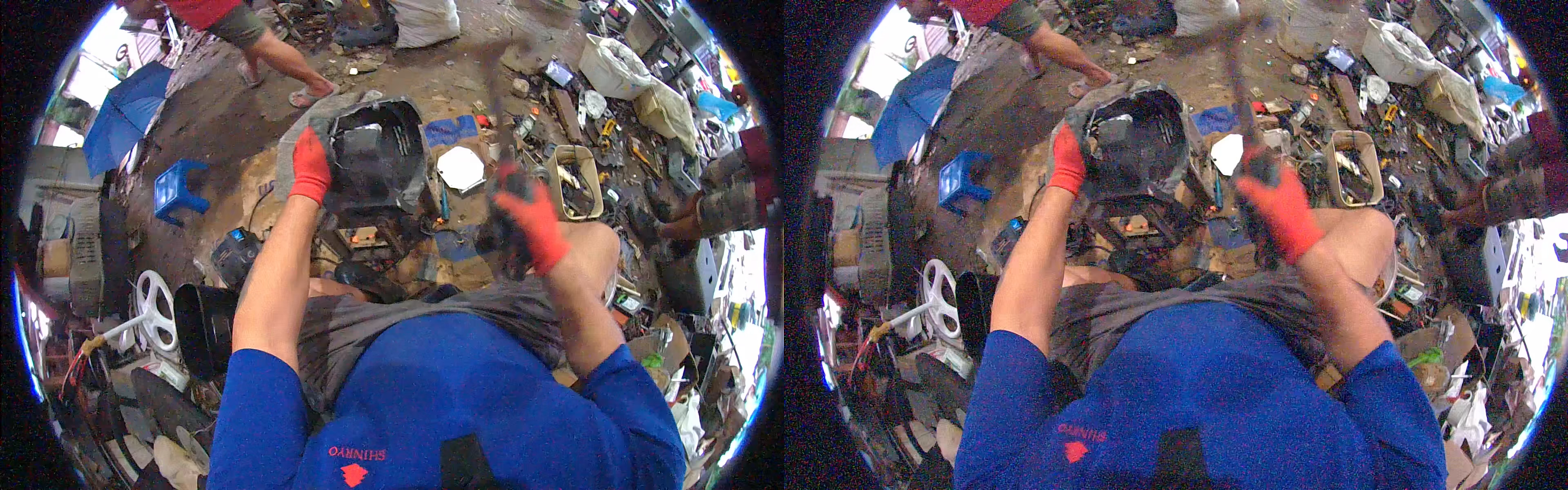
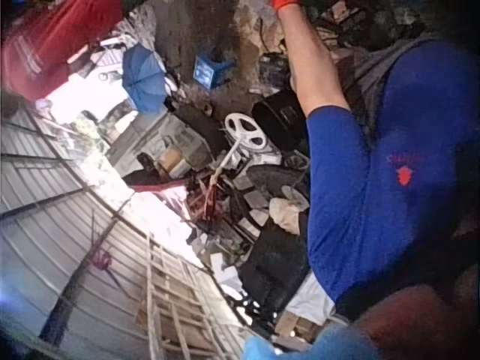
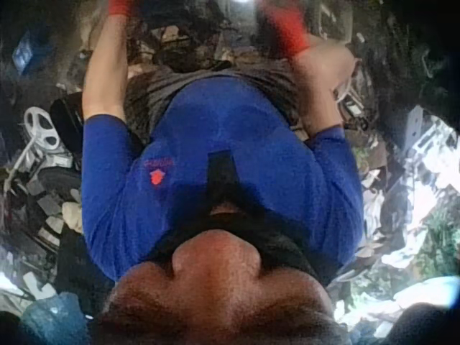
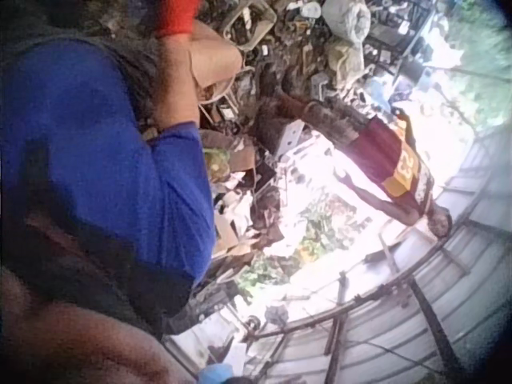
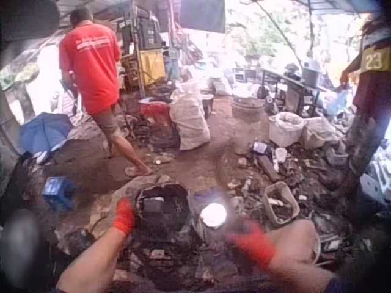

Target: The person sits on the ground and uses a hammer to strike a black plastic casing, then removes a small metal piece from the interior. They continue to hit the casing with the hammer and inspect the inside while another person stands nearby.

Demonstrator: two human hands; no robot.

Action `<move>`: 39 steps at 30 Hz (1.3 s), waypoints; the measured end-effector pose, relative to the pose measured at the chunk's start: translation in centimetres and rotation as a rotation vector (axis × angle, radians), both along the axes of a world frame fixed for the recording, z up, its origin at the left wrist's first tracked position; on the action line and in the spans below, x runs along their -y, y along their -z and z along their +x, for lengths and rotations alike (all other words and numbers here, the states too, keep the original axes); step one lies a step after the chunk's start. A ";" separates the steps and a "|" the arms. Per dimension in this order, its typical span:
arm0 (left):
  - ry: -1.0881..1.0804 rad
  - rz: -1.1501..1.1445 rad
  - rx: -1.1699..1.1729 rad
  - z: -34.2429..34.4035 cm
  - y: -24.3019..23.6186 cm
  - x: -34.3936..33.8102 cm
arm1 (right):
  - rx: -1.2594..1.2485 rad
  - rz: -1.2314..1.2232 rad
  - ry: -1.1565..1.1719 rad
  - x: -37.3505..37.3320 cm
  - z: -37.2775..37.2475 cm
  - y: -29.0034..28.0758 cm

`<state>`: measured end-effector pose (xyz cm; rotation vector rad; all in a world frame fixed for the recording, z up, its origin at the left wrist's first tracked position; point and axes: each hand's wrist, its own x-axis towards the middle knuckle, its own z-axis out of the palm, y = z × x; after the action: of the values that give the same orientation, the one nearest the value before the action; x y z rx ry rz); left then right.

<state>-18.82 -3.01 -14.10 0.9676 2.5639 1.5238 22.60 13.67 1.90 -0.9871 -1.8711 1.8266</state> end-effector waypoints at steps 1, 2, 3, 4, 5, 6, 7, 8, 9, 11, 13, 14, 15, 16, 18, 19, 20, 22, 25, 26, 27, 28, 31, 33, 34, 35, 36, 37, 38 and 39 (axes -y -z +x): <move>-0.010 -0.090 -0.097 0.0 0.2 0.6 | -0.084 -0.169 0.082 -0.2 0.5 -4.2; -0.012 -0.172 -0.196 0.1 0.0 0.5 | -0.289 0.065 0.062 -1.1 1.0 -6.3; 0.017 -0.146 -0.219 0.9 -0.7 -0.1 | -0.382 0.073 0.091 -1.6 0.9 -8.6; 0.047 -0.118 -0.242 1.8 -1.6 -0.7 | -0.475 0.086 0.114 -1.9 0.8 -11.0; 0.075 -0.092 -0.269 2.7 -2.7 -1.1 | -0.603 -0.027 0.044 -2.0 0.9 -12.5; 0.072 -0.070 -0.247 3.1 -3.6 -1.3 | -0.701 -0.100 -0.132 -3.2 1.5 -11.9; 0.069 -0.076 -0.200 3.8 -4.5 -1.5 | -0.628 0.017 -0.087 -2.9 1.6 -9.6; 0.072 -0.082 -0.153 4.5 -5.5 -2.2 | -0.548 0.133 -0.033 -2.8 1.8 -7.4; 0.090 -0.107 -0.089 5.6 -7.0 -4.0 | -0.281 0.445 0.247 0.1 1.3 -2.0; 0.142 -0.155 -0.120 4.8 -7.0 -5.2 | 0.195 0.670 0.078 2.0 1.7 9.4; 0.132 -0.188 -0.230 -0.4 -3.6 -2.1 | 0.389 0.313 -0.386 4.9 -0.1 12.4; 0.112 -0.190 -0.245 -2.1 -2.2 -0.5 | 0.335 0.186 -0.387 6.0 -0.4 10.6; 0.050 -0.158 -0.172 -3.0 -0.7 0.9 | 0.265 0.160 -0.402 5.8 -0.8 9.0; 0.060 -0.155 -0.134 -2.9 -1.0 -0.4 | 0.221 0.144 -0.381 4.8 -0.7 7.6; 0.139 -0.213 -0.086 -0.3 -2.5 -3.5 | 0.190 0.054 -0.260 2.7 -0.4 0.9; 0.183 -0.273 -0.091 1.6 -4.6 -4.3 | 0.153 0.125 -0.183 1.0 0.1 -2.4; 0.199 -0.184 -0.023 2.4 -6.0 -3.5 | 0.107 0.192 -0.140 -0.2 0.0 -5.8; 0.207 -0.002 0.125 3.9 -7.0 -1.4 | -0.244 0.159 -0.091 -1.8 0.7 -11.9; 0.196 0.031 0.257 6.8 -9.0 -2.9 | -0.754 0.029 -0.254 -4.2 1.6 -15.9; 0.123 0.021 0.340 5.7 -8.3 -1.8 | -0.760 0.029 -0.318 -3.6 0.9 -13.0; 0.111 0.018 0.351 5.2 -7.8 -1.8 | -0.615 0.130 -0.261 -2.0 0.7 -7.8; 0.110 0.015 0.365 4.8 -7.3 -2.3 | -0.316 0.301 -0.155 -0.1 0.4 -1.7; 0.216 0.035 0.213 5.1 -7.4 -4.0 | 0.343 0.136 -0.376 4.2 -0.3 13.1; 0.233 0.124 0.095 3.6 -6.9 -2.7 | 0.447 0.083 -0.256 6.0 -1.9 12.9; 0.097 0.067 0.149 0.7 -4.6 0.1 | 0.372 0.073 -0.309 7.2 -1.4 11.3; 0.141 0.076 0.160 0.6 -4.9 -1.5 | 0.301 0.091 -0.303 6.2 -1.4 8.2; 0.192 0.098 0.163 1.4 -6.0 -3.2 | 0.227 0.125 -0.290 4.4 -1.7 4.8; 0.235 0.091 0.193 3.7 -6.4 -3.2 | 0.064 0.272 -0.143 3.1 -1.0 1.8; 0.200 0.085 0.247 5.3 -7.5 -2.8 | 0.038 0.289 -0.103 1.6 -0.5 -1.6; 0.158 0.082 0.300 6.9 -8.5 -2.1 | -0.010 0.229 -0.075 -0.3 0.4 -5.2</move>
<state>-11.89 -0.95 -5.55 0.8494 2.1846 1.6019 22.96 13.99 7.11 -0.8369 -2.0796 1.6077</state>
